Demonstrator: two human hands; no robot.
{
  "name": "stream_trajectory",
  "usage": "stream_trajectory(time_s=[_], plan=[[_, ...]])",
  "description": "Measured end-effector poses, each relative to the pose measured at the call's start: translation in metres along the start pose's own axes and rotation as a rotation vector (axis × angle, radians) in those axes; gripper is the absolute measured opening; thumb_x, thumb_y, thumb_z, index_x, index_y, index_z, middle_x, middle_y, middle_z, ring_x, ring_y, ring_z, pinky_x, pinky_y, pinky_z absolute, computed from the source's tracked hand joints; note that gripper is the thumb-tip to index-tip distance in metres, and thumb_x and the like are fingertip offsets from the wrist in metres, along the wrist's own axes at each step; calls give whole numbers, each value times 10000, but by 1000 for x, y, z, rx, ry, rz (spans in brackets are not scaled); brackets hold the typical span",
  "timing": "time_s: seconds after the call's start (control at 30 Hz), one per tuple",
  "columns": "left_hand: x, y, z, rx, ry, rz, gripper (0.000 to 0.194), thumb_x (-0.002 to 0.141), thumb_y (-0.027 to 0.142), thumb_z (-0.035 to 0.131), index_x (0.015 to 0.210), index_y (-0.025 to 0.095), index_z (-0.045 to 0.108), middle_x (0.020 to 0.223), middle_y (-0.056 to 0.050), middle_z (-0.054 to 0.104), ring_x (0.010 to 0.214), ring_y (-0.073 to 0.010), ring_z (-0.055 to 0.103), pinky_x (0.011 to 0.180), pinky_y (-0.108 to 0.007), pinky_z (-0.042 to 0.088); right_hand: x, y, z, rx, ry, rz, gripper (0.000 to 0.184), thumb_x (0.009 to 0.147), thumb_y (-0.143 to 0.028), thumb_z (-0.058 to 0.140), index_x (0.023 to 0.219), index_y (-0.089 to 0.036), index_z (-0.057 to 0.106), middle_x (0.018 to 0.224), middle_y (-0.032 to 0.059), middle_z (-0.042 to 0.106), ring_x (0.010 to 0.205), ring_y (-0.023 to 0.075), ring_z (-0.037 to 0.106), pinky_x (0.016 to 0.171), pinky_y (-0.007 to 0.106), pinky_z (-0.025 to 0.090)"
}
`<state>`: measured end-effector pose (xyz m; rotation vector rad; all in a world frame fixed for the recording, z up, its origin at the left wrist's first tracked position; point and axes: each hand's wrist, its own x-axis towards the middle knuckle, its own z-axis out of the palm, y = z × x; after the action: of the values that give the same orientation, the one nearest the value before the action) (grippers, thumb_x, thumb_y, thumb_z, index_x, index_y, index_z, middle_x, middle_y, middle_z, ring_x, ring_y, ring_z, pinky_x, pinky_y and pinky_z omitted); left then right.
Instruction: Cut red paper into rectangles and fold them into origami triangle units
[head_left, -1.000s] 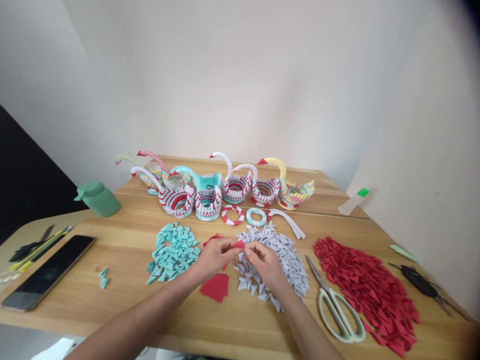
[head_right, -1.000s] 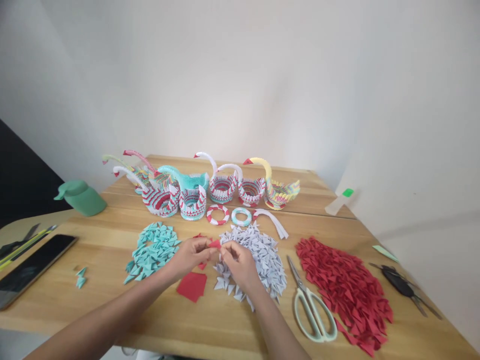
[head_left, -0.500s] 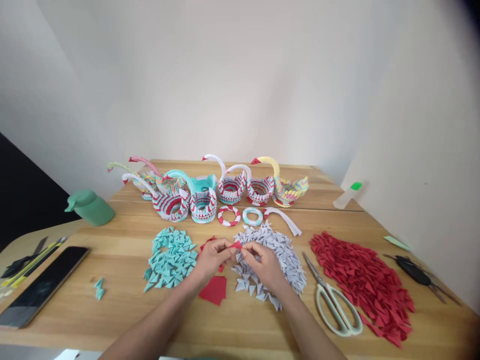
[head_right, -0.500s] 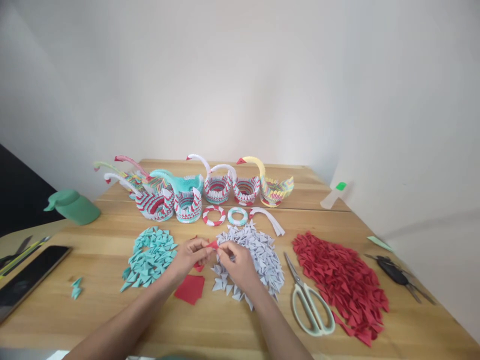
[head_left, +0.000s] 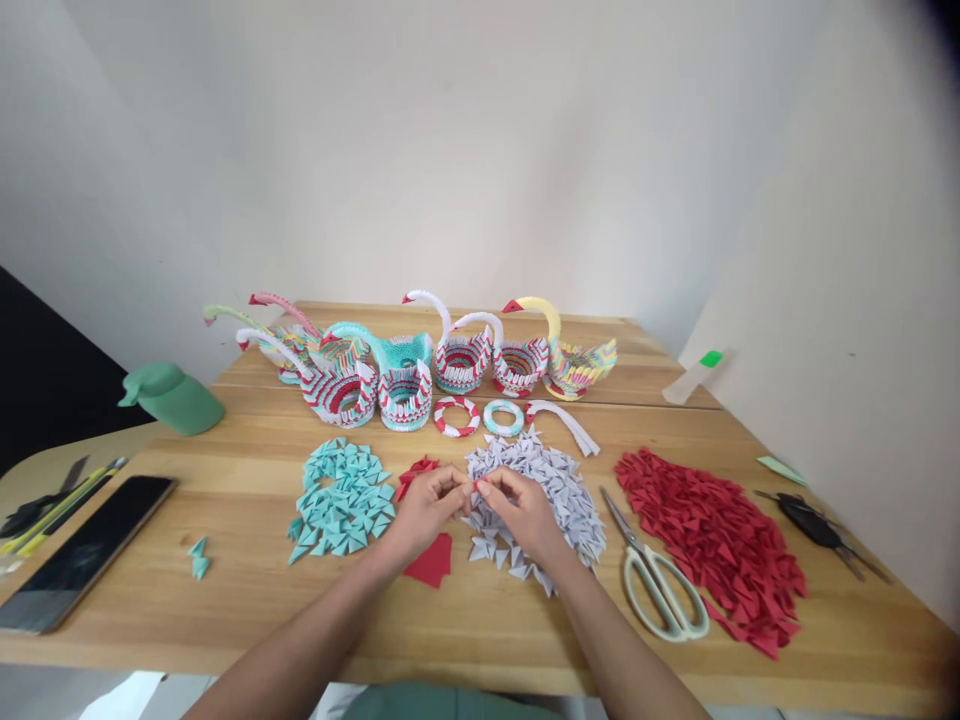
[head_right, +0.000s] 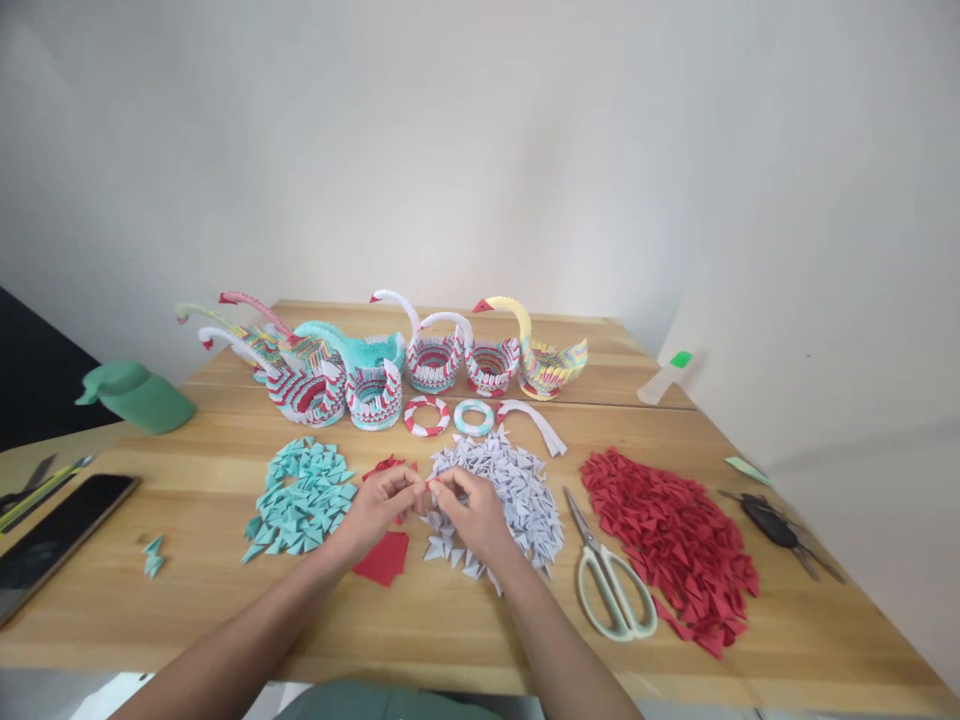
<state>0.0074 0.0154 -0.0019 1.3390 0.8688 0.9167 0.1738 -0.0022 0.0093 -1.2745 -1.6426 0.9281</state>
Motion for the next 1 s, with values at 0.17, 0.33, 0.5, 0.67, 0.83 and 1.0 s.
stream_trajectory(time_s=[0.17, 0.33, 0.5, 0.67, 0.83, 1.0], plan=[[-1, -2, 2, 6, -7, -5, 256, 782, 367, 600, 706, 131, 540, 599, 1, 556, 528, -79, 448, 531, -201, 355, 0, 1, 0, 3, -16, 0, 216, 843, -296, 535, 658, -186, 540, 607, -35, 519, 588, 119, 476, 569, 215, 361], [0, 2, 1, -14, 24, -34, 260, 769, 377, 602, 706, 132, 544, 588, -1, 570, 507, -78, 453, 520, -202, 355, 0, 2, -7, 34, -60, -5, 302, 912, -351, 454, 693, -181, 575, 636, -18, 553, 615, 129, 513, 595, 221, 394], [0, 5, 0, -20, 60, -17, 265, 756, 388, 612, 703, 135, 555, 566, 11, 564, 488, -76, 452, 493, -193, 344, 1, 6, -14, 75, -66, 3, 304, 924, -392, 453, 866, -181, 665, 725, 11, 609, 703, 158, 561, 662, 245, 429], [1, 1, 2, -43, 141, 12, 273, 780, 400, 595, 725, 133, 577, 557, 17, 554, 474, -73, 429, 481, -191, 338, 0, 8, -11, 189, -59, 71, 291, 899, -421, 501, 959, -192, 671, 796, 32, 666, 745, 173, 604, 696, 262, 465], [0, -1, 3, 5, 142, 31, 285, 798, 396, 573, 696, 131, 591, 565, 14, 551, 499, -81, 442, 501, -194, 342, 1, 10, -7, 225, -38, 105, 243, 857, -407, 566, 888, -185, 660, 769, 30, 671, 734, 172, 615, 688, 261, 474], [-2, 2, 0, 181, 145, 110, 296, 832, 375, 547, 673, 135, 617, 609, -8, 596, 561, -108, 495, 541, -204, 362, 2, 8, -7, 174, -30, 76, 230, 842, -393, 575, 820, -181, 662, 750, 21, 652, 697, 160, 595, 644, 250, 458]])
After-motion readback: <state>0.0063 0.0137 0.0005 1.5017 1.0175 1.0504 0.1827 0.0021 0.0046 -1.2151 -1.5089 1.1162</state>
